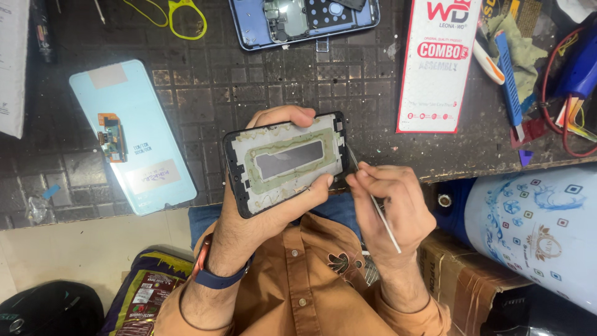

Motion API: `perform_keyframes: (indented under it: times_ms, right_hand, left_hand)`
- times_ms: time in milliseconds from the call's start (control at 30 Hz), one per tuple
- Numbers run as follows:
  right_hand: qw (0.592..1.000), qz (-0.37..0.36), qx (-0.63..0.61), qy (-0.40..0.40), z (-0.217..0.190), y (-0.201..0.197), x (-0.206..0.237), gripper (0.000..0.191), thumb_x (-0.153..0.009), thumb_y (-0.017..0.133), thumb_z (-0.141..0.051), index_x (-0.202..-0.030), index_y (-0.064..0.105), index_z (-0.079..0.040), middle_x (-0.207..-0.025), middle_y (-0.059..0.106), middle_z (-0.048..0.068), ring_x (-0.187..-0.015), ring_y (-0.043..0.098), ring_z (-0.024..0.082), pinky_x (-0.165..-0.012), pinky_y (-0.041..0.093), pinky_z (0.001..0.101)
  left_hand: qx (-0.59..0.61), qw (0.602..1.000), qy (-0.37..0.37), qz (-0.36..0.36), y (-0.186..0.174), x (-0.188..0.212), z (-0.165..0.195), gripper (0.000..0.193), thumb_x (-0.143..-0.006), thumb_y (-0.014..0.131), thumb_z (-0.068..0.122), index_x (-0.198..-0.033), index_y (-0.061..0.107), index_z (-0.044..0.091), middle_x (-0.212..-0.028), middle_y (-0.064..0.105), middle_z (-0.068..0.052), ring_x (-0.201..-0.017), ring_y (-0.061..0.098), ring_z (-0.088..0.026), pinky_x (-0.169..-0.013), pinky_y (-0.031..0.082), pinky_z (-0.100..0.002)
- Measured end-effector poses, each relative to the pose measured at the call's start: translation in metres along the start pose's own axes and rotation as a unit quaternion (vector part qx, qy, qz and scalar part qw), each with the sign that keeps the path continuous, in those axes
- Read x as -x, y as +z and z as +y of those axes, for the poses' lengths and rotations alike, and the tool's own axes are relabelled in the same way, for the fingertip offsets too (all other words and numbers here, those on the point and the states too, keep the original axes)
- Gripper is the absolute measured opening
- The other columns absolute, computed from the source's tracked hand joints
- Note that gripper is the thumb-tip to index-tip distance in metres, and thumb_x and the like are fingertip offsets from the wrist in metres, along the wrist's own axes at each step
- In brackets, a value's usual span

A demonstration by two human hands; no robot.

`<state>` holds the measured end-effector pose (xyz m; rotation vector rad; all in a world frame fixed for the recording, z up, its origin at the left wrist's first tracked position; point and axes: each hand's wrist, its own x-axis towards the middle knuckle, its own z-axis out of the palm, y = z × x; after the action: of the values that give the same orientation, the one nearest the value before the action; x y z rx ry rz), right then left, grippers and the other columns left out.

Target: The person uses a metal spudger to scrape adhesive residue from the inner frame of a disassembled smartphone. The person holds the frame with the left hand and scrapes along the edges and corners with the right hand. The person rotates the frame to access different sides.

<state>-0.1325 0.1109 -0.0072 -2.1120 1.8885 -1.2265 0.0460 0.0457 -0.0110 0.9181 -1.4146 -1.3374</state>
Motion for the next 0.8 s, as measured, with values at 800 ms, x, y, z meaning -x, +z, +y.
perform_keyframes:
  times_ms: [800]
  right_hand:
    - [0.994,0.005,0.002,0.108,-0.008,0.012,0.008,0.023,-0.092,0.075,0.007,-0.091,0.052,0.002,-0.092,0.068,0.016,-0.074,0.07,0.023,-0.068,0.054,0.0306]
  left_hand:
    - [0.03,0.999,-0.011,0.005,0.003,-0.002,-0.001,0.058,-0.08,0.083,0.001,-0.132,0.059,0.006,-0.139,0.063,-0.011,-0.127,0.066,-0.018,-0.108,0.058,-0.034]
